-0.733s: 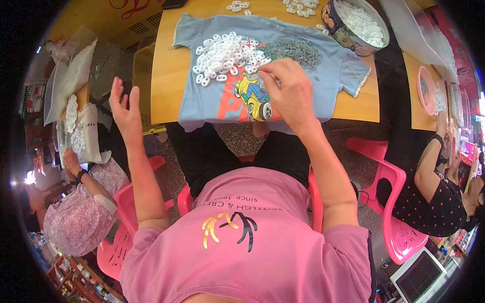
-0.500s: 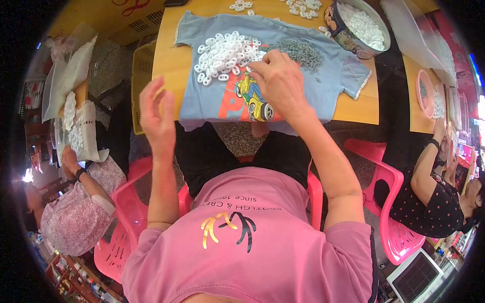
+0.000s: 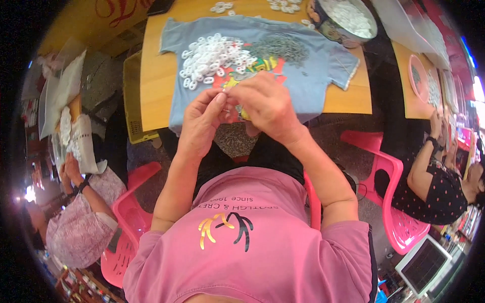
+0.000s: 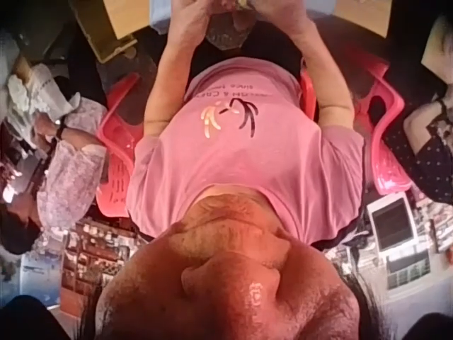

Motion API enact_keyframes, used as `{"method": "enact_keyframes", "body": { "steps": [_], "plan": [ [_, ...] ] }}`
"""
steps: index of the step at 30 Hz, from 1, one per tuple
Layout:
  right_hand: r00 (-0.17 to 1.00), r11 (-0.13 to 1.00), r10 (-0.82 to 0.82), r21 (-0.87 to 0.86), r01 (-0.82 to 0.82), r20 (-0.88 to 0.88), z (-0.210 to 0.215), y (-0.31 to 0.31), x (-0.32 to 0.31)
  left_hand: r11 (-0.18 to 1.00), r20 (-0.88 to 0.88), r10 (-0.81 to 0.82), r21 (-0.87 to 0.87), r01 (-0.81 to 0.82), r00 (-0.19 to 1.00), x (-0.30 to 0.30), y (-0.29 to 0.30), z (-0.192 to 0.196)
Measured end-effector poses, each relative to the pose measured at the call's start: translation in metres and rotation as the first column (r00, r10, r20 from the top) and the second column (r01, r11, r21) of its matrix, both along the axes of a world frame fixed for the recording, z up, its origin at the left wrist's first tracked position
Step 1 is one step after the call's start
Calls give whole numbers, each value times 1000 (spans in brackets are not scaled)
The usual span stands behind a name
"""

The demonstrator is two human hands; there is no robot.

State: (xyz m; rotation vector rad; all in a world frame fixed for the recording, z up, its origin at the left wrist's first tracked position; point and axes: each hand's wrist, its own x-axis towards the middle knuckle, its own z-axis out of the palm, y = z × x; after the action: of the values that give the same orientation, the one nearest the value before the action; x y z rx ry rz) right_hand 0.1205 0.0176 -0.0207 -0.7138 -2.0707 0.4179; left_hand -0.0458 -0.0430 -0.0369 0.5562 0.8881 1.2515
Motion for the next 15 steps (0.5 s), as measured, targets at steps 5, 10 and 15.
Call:
{"method": "enact_keyframes", "body": {
  "steps": [5,10,15],
  "plan": [
    [996,997,69,44,-67,-49,-9,-13,13,994,103,-102,-34,106,989,-1,-1,-1],
    [995,997,71,44,-68,-73,-11,-21,24,979,160,-174,-79,189,972,6,-2,4],
    [999,1000,23,-9,-23,-49,-10,-18,36,986,73,-144,-72,149,987,16,2,2]
  ]
}}
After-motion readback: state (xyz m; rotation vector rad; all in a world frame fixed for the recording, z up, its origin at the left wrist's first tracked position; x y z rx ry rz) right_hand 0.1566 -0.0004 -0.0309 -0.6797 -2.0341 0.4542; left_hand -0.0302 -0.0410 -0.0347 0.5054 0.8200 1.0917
